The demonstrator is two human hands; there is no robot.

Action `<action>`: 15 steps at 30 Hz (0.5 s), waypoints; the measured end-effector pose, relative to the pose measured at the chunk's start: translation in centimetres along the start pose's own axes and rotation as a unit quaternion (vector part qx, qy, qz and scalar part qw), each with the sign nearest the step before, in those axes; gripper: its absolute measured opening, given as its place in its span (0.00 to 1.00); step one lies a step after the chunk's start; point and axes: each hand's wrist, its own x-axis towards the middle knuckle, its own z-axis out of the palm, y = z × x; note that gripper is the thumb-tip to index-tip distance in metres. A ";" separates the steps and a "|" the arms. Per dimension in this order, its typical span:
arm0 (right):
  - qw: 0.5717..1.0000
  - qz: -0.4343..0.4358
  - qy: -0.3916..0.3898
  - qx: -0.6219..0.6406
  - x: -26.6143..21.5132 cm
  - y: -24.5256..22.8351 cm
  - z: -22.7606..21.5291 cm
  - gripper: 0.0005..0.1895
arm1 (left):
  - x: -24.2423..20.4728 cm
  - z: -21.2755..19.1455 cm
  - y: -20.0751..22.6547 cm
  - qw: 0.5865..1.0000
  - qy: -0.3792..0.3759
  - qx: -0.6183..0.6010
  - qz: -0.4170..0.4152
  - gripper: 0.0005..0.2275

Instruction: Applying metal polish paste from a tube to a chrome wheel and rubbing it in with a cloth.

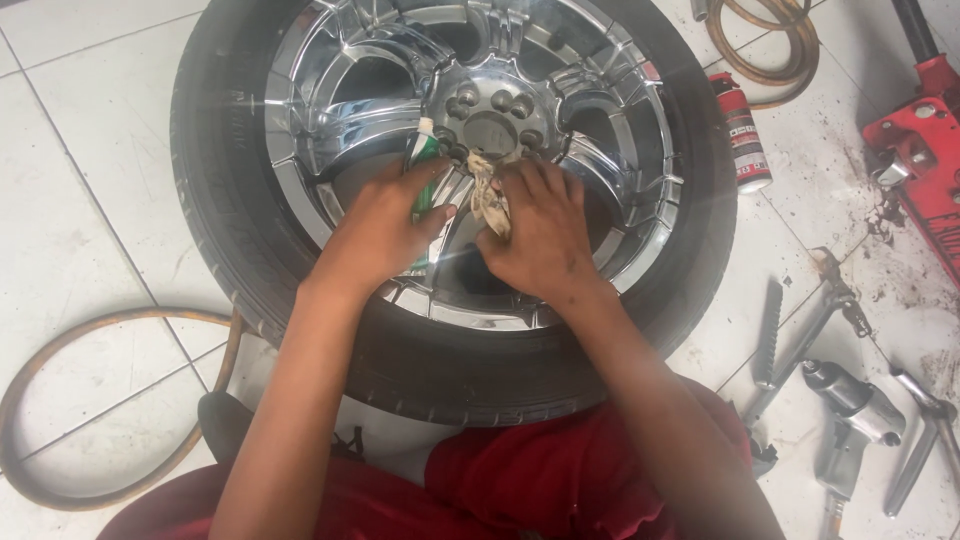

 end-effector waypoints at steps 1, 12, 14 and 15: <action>1.000 -0.002 -0.001 -0.001 0.1 -0.1 0.0 0.27 | 0.1 0.1 -0.2 1.000 0.002 -0.001 -0.001 0.22; 0.997 0.028 0.039 0.054 1.1 2.7 2.7 0.14 | -0.1 0.1 0.4 1.000 0.007 0.008 0.000 0.21; 0.991 0.069 0.057 0.102 0.4 1.4 1.9 0.15 | -0.2 0.3 -0.4 1.000 0.015 0.014 -0.001 0.20; 0.980 0.107 0.073 0.150 0.1 0.9 1.5 0.16 | -0.2 0.4 -0.9 1.000 0.025 0.018 -0.003 0.19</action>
